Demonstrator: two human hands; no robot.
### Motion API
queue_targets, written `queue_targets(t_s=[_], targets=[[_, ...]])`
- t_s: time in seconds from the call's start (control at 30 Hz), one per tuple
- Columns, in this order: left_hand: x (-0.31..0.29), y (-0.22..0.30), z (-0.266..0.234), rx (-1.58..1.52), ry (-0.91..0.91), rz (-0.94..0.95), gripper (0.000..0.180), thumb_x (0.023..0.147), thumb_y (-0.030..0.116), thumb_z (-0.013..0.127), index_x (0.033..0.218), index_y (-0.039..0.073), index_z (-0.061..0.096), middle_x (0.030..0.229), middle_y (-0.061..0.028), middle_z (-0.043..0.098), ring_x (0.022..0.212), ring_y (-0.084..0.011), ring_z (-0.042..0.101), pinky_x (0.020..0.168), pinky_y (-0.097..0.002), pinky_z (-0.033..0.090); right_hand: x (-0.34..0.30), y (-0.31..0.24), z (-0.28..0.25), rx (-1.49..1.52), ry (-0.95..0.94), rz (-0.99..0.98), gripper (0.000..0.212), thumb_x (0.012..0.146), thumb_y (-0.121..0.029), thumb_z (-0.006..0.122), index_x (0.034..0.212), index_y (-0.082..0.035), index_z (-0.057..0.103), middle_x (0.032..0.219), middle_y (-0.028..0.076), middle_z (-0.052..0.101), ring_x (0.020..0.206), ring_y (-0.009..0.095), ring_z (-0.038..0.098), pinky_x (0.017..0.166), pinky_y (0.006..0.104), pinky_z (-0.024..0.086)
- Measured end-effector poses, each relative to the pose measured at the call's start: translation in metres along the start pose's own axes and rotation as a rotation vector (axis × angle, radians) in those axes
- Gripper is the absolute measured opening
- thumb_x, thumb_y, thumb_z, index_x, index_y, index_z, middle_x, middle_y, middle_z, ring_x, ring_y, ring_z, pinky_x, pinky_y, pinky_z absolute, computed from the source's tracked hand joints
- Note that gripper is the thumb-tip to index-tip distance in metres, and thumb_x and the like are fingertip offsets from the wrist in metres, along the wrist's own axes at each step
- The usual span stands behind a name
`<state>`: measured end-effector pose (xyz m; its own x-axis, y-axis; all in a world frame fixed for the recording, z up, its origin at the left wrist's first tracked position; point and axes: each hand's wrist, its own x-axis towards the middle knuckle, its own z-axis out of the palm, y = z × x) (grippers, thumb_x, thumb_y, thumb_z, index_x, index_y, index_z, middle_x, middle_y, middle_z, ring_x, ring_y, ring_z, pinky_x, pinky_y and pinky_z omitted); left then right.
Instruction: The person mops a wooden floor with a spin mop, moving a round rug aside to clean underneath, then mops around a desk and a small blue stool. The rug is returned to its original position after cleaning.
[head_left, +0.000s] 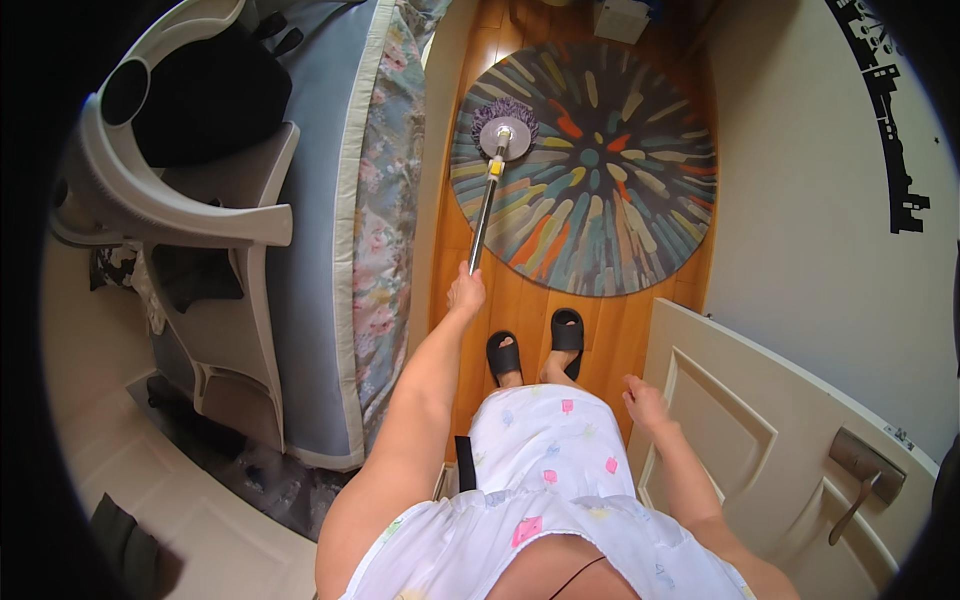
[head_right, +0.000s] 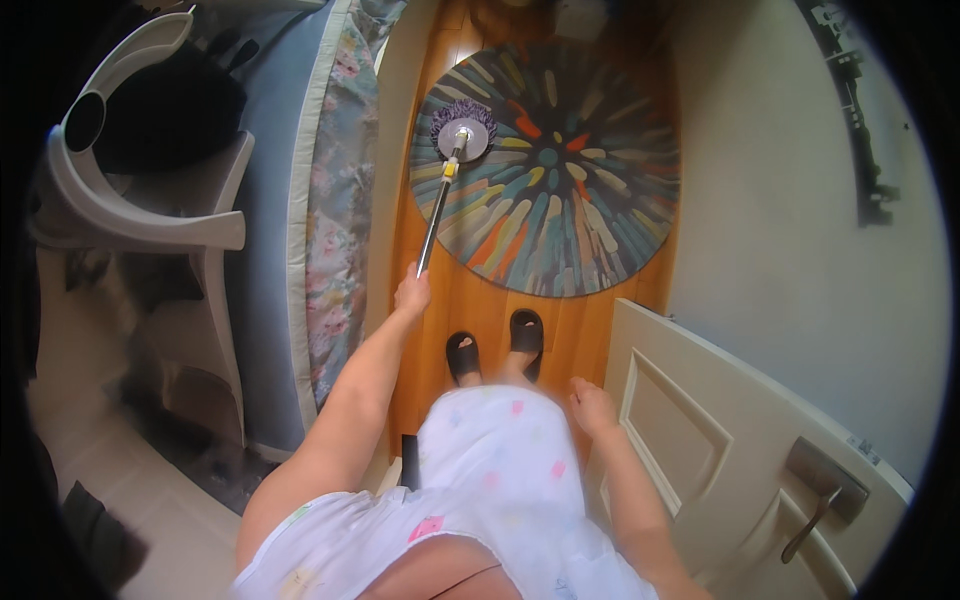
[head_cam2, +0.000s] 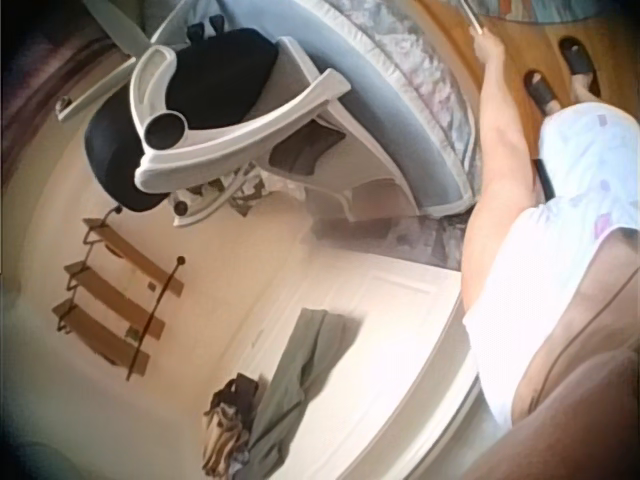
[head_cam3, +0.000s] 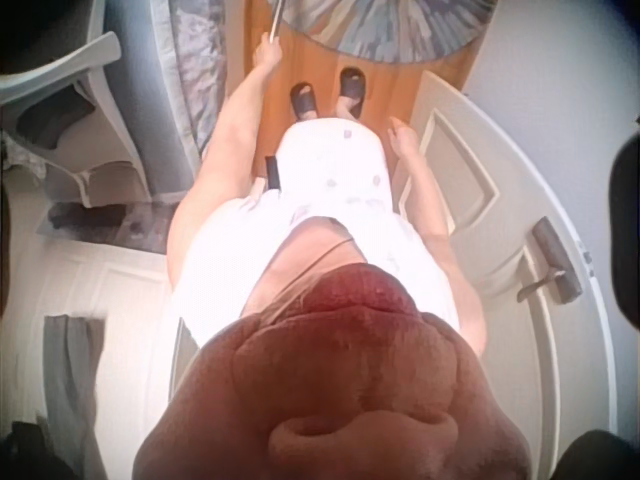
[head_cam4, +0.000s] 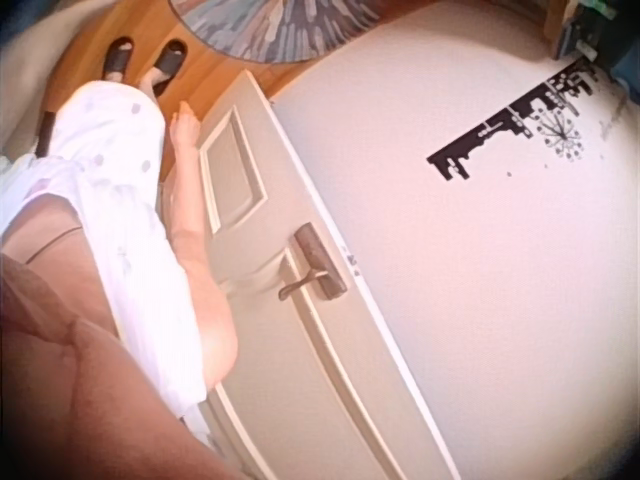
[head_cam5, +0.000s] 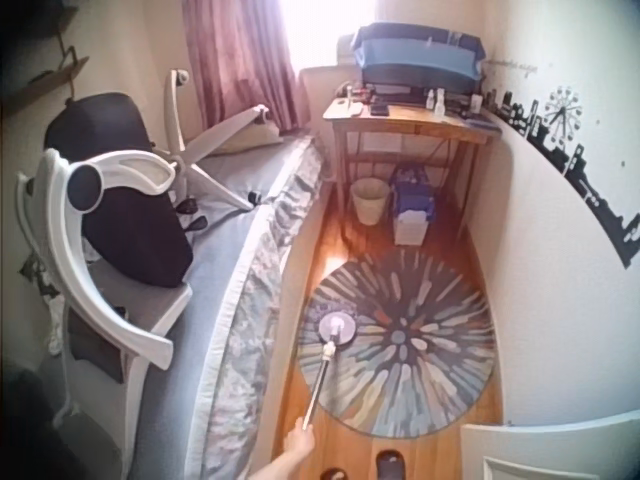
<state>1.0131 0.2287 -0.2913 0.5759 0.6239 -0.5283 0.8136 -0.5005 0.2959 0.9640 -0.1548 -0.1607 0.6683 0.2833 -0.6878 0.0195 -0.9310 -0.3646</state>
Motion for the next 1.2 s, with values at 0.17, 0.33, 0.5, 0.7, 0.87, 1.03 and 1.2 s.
queue_targets(t_s=[0.17, 0.33, 0.5, 0.7, 0.87, 1.03, 1.2], targets=[[-0.017, -0.088, -0.016, -0.194, -0.144, -0.072, 0.035, 0.088, 0.037, 0.045, 0.113, 0.014, 0.052, 0.103, -0.0205, 0.060, 0.098, -0.0397, 0.055, 0.082, -0.0485, 0.042, -0.021, -0.019, -0.012, -0.001, 0.077, -0.146, 0.029, 0.083, -0.011, 0.055, 0.111, -0.006, 0.054, 0.092, 0.017, 0.063, 0.085, 0.032, 0.061, 0.074, 0.0401, 0.048], [-0.153, -0.175, -0.056, -0.169, -0.293, -0.195, 0.032, 0.089, 0.035, 0.048, 0.104, 0.008, 0.055, 0.089, -0.0185, 0.061, 0.071, -0.0301, 0.061, 0.060, -0.0426, 0.048, -0.062, -0.039, -0.041, 0.106, 0.110, -0.069, 0.029, 0.082, -0.010, 0.054, 0.111, -0.005, 0.055, 0.095, 0.017, 0.062, 0.086, 0.032, 0.060, 0.075, 0.0386, 0.048], [-0.179, -0.154, -0.113, -0.506, -0.552, -0.653, 0.020, 0.086, 0.018, 0.053, 0.078, -0.001, 0.051, 0.052, -0.0067, 0.048, 0.036, -0.0151, 0.043, 0.032, -0.0306, 0.038, -0.070, -0.051, -0.061, 0.231, 0.133, -0.052, 0.029, 0.082, -0.010, 0.054, 0.111, -0.004, 0.055, 0.093, 0.017, 0.062, 0.083, 0.032, 0.060, 0.074, 0.0375, 0.048], [-0.173, -0.119, -0.106, -0.500, -0.476, -0.430, 0.028, 0.087, 0.023, 0.055, 0.072, 0.000, 0.048, 0.047, -0.0074, 0.046, 0.034, -0.0169, 0.043, 0.030, -0.0334, 0.031, -0.047, -0.031, -0.072, 0.213, 0.118, -0.046, 0.031, 0.082, -0.013, 0.056, 0.113, -0.007, 0.056, 0.085, 0.013, 0.063, 0.079, 0.026, 0.061, 0.071, 0.0346, 0.048], [-0.159, -0.046, -0.134, -0.460, -0.353, -0.304, 0.035, 0.089, 0.032, 0.053, 0.072, 0.002, 0.047, 0.046, -0.0055, 0.045, 0.032, -0.0166, 0.042, 0.029, -0.0332, 0.031, -0.010, -0.008, -0.087, 0.326, 0.111, 0.064, 0.031, 0.082, -0.012, 0.055, 0.113, -0.006, 0.056, 0.084, 0.011, 0.064, 0.077, 0.021, 0.062, 0.070, 0.0320, 0.048], [-0.012, 0.025, -0.103, -0.361, -0.104, -0.054, 0.040, 0.089, 0.036, 0.051, 0.072, 0.000, 0.054, 0.056, -0.0150, 0.052, 0.054, -0.0249, 0.055, 0.049, -0.0407, 0.041, 0.018, 0.037, -0.080, 0.452, 0.072, 0.114, 0.030, 0.084, -0.011, 0.054, 0.113, -0.003, 0.056, 0.081, 0.009, 0.063, 0.074, 0.014, 0.061, 0.068, 0.0278, 0.048], [0.153, 0.177, -0.098, -0.222, -0.041, -0.009, 0.047, 0.088, 0.041, 0.049, 0.085, -0.004, 0.061, 0.081, -0.0203, 0.064, 0.066, -0.0329, 0.063, 0.058, -0.0438, 0.050, 0.035, 0.061, -0.091, 0.494, 0.120, 0.251, 0.030, 0.084, -0.009, 0.052, 0.113, -0.002, 0.056, 0.080, 0.009, 0.062, 0.071, 0.015, 0.060, 0.067, 0.0284, 0.049]])
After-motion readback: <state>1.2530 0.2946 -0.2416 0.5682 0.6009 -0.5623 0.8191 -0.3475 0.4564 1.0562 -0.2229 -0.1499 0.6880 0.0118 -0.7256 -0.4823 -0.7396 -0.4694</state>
